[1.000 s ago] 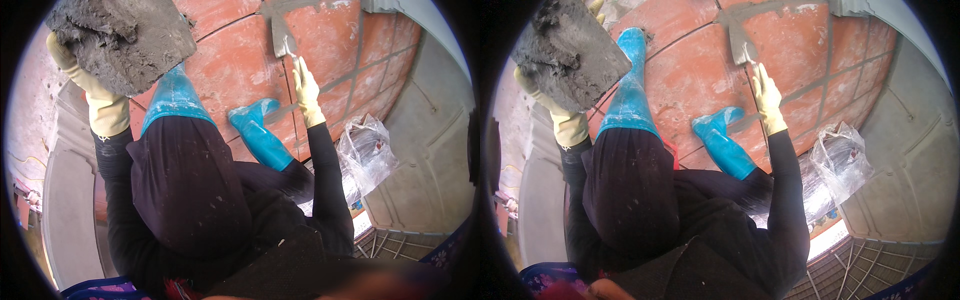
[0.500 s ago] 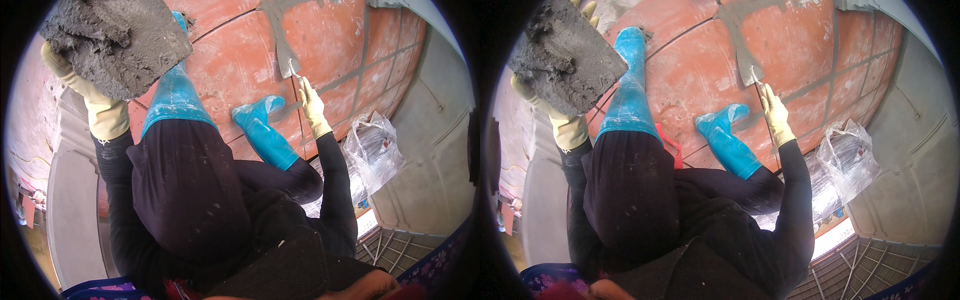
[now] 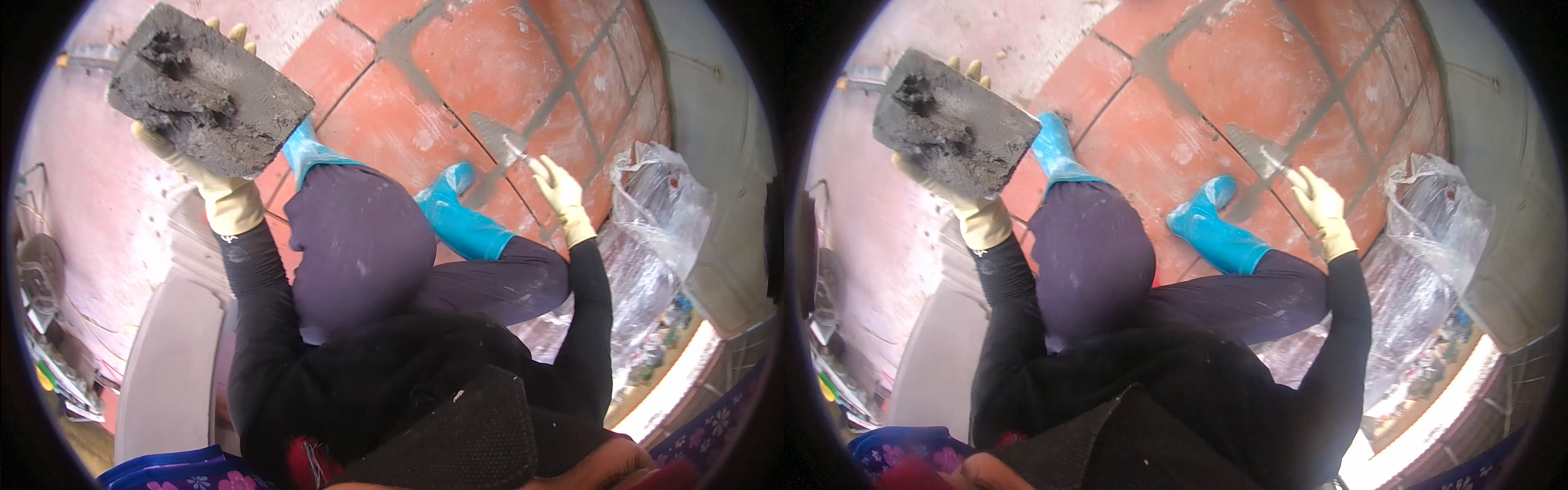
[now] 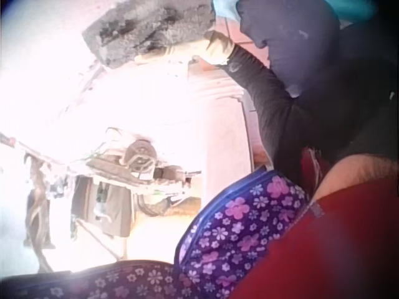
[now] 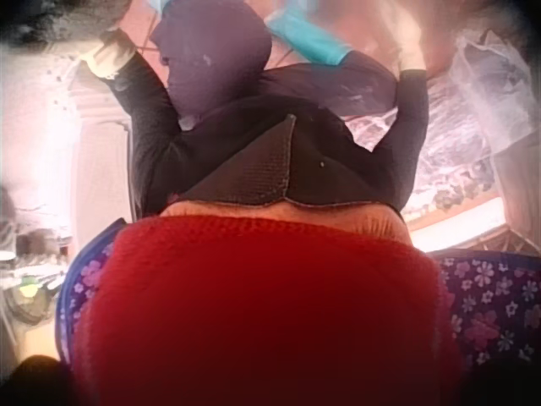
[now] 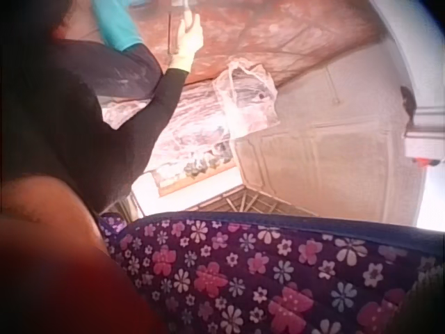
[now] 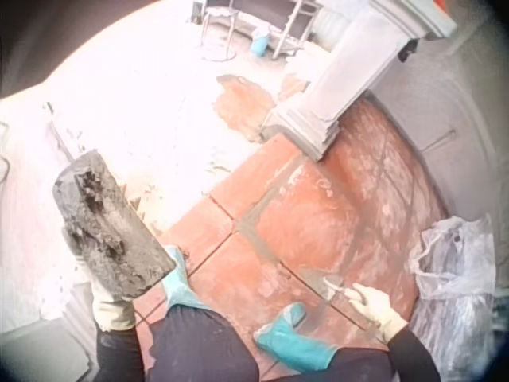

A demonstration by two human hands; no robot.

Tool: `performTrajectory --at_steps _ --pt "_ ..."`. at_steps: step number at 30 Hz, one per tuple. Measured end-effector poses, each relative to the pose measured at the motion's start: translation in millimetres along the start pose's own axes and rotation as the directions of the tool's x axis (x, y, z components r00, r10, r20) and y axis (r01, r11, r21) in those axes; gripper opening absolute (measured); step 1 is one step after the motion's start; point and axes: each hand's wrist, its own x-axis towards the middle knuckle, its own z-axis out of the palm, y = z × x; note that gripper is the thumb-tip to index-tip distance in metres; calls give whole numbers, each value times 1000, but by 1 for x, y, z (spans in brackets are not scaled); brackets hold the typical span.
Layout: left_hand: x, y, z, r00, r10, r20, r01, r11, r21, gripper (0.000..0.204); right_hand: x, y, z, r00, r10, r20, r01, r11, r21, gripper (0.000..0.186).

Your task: The person scoops cement from a wheelbarrow and applies it into the gaps between red floor tiles using a trowel. They repeatedly transfer material from a hawk to the trowel and smooth the grout lines.

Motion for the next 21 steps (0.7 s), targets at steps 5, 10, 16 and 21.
performTrajectory --at_steps 5,10,16,21 --pt "-22 37 39 995 37 94 -31 997 -64 112 12 -16 -46 956 154 -251 -93 967 237 47" --pt "-64 74 88 929 32 368 36 984 -176 111 29 -66 -105 892 130 -434 140 832 537 41" --pt "-96 112 124 956 131 261 -156 985 79 87 14 -145 -164 771 11 -637 478 651 590 43" --pt "-92 111 131 959 76 -274 -39 990 137 84 4 -188 -193 493 -86 -866 723 595 352 56"
